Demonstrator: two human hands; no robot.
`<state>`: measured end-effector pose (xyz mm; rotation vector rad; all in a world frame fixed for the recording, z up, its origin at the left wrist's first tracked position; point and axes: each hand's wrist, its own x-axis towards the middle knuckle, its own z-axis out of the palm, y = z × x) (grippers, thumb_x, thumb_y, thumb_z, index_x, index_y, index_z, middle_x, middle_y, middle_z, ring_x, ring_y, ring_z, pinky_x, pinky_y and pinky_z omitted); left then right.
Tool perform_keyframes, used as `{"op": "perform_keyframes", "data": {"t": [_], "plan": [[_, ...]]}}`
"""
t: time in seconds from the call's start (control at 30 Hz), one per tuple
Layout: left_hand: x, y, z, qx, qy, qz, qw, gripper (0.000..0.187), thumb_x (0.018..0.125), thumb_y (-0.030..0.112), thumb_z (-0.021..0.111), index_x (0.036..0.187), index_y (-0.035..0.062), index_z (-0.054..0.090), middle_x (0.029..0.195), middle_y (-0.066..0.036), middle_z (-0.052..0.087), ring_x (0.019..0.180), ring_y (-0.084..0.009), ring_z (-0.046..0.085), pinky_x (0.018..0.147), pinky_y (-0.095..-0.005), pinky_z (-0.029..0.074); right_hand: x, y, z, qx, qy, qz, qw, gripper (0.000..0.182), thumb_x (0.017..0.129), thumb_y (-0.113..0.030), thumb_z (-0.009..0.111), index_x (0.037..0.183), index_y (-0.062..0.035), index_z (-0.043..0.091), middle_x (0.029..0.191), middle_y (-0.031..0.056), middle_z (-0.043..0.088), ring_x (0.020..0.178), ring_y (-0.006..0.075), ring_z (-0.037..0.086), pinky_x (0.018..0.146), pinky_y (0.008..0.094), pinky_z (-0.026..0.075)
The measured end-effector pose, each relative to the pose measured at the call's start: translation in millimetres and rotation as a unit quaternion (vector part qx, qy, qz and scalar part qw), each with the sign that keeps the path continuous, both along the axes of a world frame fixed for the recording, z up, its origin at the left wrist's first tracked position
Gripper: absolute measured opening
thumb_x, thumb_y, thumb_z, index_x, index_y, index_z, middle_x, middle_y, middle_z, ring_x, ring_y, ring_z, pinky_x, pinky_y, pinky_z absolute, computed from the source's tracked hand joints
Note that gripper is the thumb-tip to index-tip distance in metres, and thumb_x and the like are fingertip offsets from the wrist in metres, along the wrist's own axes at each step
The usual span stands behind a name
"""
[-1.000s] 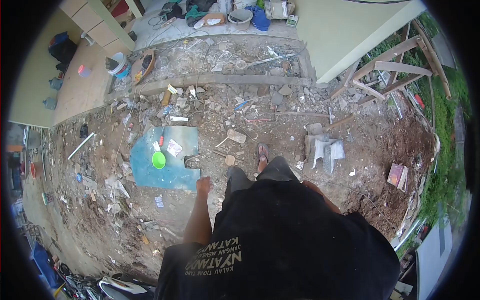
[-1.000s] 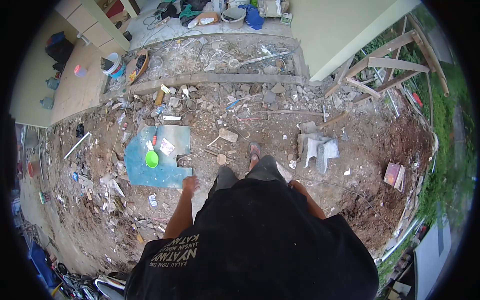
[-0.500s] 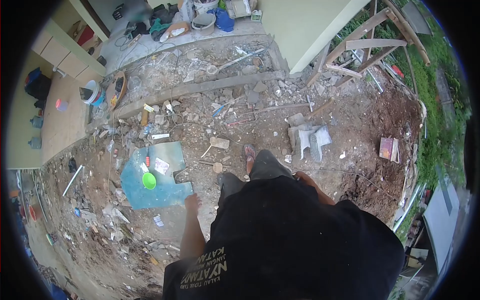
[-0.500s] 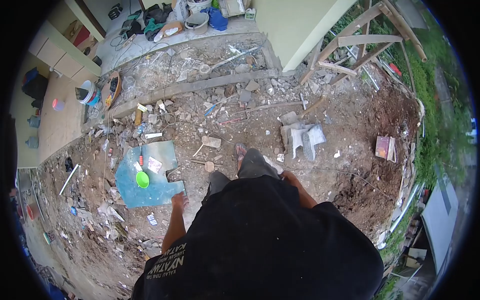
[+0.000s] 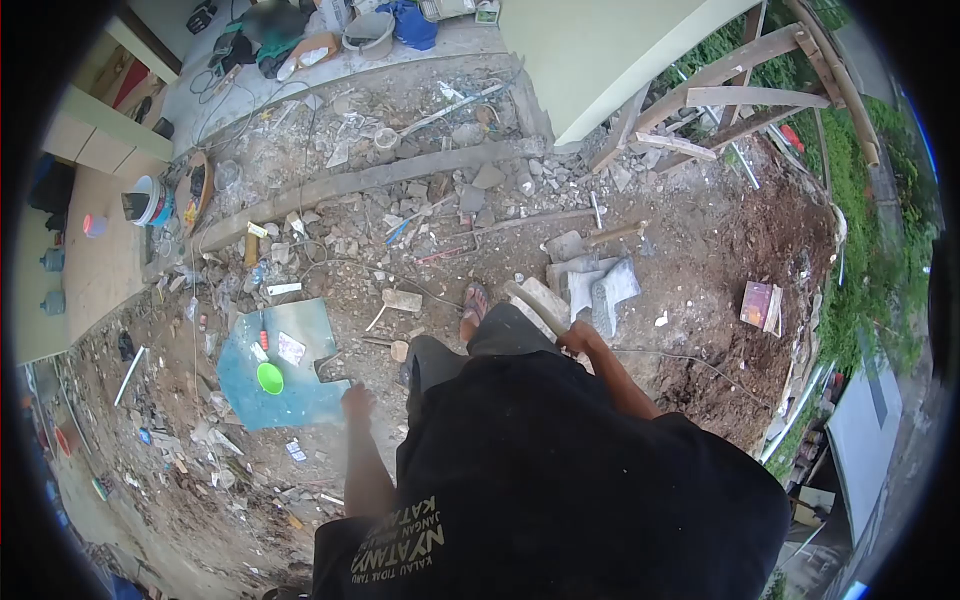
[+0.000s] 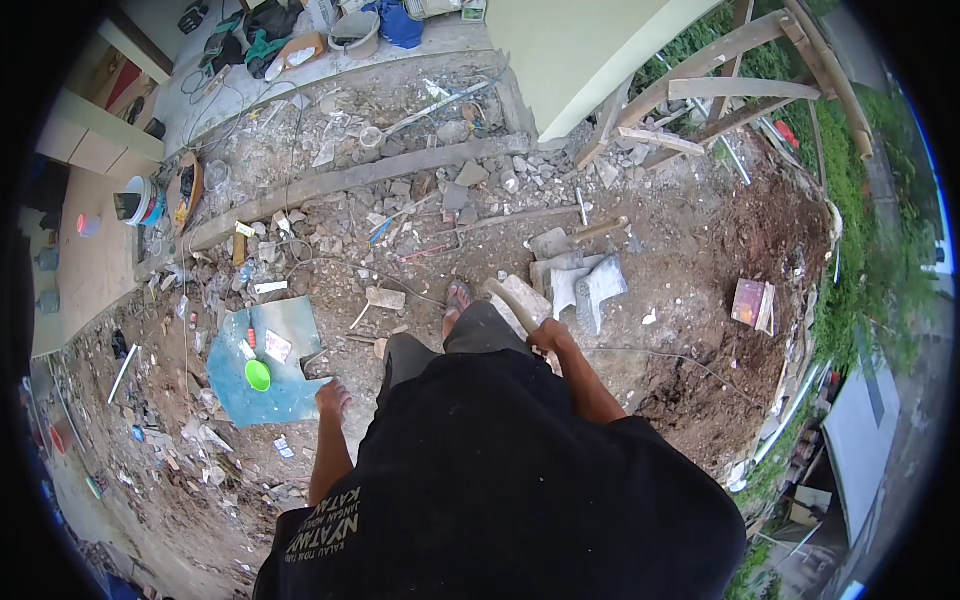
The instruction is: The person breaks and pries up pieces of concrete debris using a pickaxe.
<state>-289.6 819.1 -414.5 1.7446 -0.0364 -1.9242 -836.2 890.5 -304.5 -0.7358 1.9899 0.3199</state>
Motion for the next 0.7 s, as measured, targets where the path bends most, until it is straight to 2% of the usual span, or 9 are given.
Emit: {"op": "perform_keyframes", "data": {"t": [0.13,0.2,0.3,0.37,0.4,0.5,0.53,0.67,0.7], "plan": [[-55.3,-31.7,-3.1,-0.033,-0.083,-0.013,0.996,0.012,0.088,0.021,0.061,0.086,0.0111,0.055,0.071,0.000,0.053,0.054,-0.0112,0.049,0.050,-0.0253,0.041,-24.5,-64.4,18.2,-0.025,-0.024,0.071,0.997,0.040,0.067,-0.031,0.070,0.076,0.0080,0.071,0.073,0.0183,0.070,0.069,0.0286,0.070,0.067,0.0371,0.055],[-91.6,-49.9,8.6,-0.058,-0.135,-0.040,0.988,0.012,0.088,0.020,0.061,0.085,0.0100,0.055,0.073,-0.001,0.055,0.056,-0.0110,0.051,0.050,-0.0247,0.041,-28.7,-99.7,35.3,-0.075,-0.010,0.134,0.988,0.041,0.067,-0.029,0.068,0.080,0.0098,0.069,0.078,0.0232,0.069,0.076,0.0356,0.070,0.074,0.0414,0.055],[-142.2,-80.9,26.5,-0.099,-0.187,-0.006,0.977,0.012,0.088,0.017,0.061,0.086,0.0073,0.055,0.072,-0.002,0.054,0.057,-0.0109,0.051,0.051,-0.0253,0.043,-32.2,-144.0,40.6,-0.140,0.030,0.185,0.972,0.041,0.068,-0.028,0.066,0.082,0.0103,0.068,0.085,0.0283,0.067,0.084,0.0409,0.068,0.079,0.0452,0.054],[-168.6,-103.5,34.4,-0.170,-0.205,0.000,0.964,0.016,0.087,0.014,0.063,0.089,-0.0013,0.060,0.069,-0.001,0.055,0.057,-0.0086,0.051,0.049,-0.0241,0.039,-33.8,-177.0,36.5,-0.138,0.018,0.194,0.971,0.041,0.069,-0.028,0.066,0.083,0.0101,0.067,0.087,0.0297,0.067,0.086,0.0420,0.067,0.080,0.0460,0.053],[-184.7,-120.0,50.2,-0.173,-0.215,-0.023,0.961,0.018,0.088,0.016,0.063,0.088,-0.0013,0.059,0.073,-0.002,0.056,0.062,-0.0089,0.052,0.052,-0.0237,0.041,-34.3,-191.8,34.8,-0.141,0.008,0.199,0.970,0.042,0.069,-0.029,0.065,0.084,0.0099,0.067,0.088,0.0311,0.066,0.087,0.0431,0.066,0.081,0.0469,0.052],[-225.2,-166.4,45.5,-0.213,-0.162,0.014,0.963,0.019,0.089,0.018,0.063,0.088,-0.0007,0.059,0.077,-0.003,0.058,0.065,-0.0101,0.054,0.056,-0.0239,0.044,-19.1,-244.6,61.9,-0.123,-0.010,0.216,0.969,0.044,0.070,-0.031,0.065,0.088,0.0087,0.068,0.089,0.0310,0.065,0.088,0.0439,0.065,0.082,0.0474,0.052],[-235.1,-183.8,37.3,-0.192,-0.142,-0.018,0.971,0.018,0.092,0.022,0.063,0.096,0.0048,0.058,0.085,-0.004,0.060,0.071,-0.0130,0.058,0.064,-0.0268,0.048,-12.8,-261.4,67.9,-0.122,-0.004,0.215,0.969,0.044,0.070,-0.031,0.065,0.088,0.0087,0.068,0.089,0.0310,0.065,0.088,0.0439,0.065,0.082,0.0474,0.052],[-289.4,-251.0,2.3,-0.151,-0.015,0.011,0.988,0.028,0.094,0.032,0.059,0.102,0.0049,0.057,0.089,-0.007,0.061,0.077,-0.0183,0.059,0.072,-0.0321,0.050,19.7,-310.5,97.1,-0.156,-0.035,0.238,0.958,0.040,0.073,-0.030,0.064,0.091,0.0046,0.066,0.090,0.0276,0.066,0.090,0.0433,0.065,0.084,0.0472,0.051],[-301.1,-265.7,2.6,-0.080,0.018,0.031,0.996,0.034,0.095,0.038,0.055,0.104,0.0049,0.056,0.093,-0.010,0.061,0.081,-0.0213,0.059,0.077,-0.0356,0.049,28.4,-318.0,102.4,-0.162,-0.052,0.241,0.955,0.037,0.074,-0.030,0.063,0.092,0.0034,0.065,0.090,0.0264,0.066,0.090,0.0432,0.064,0.084,0.0473,0.051]]}}
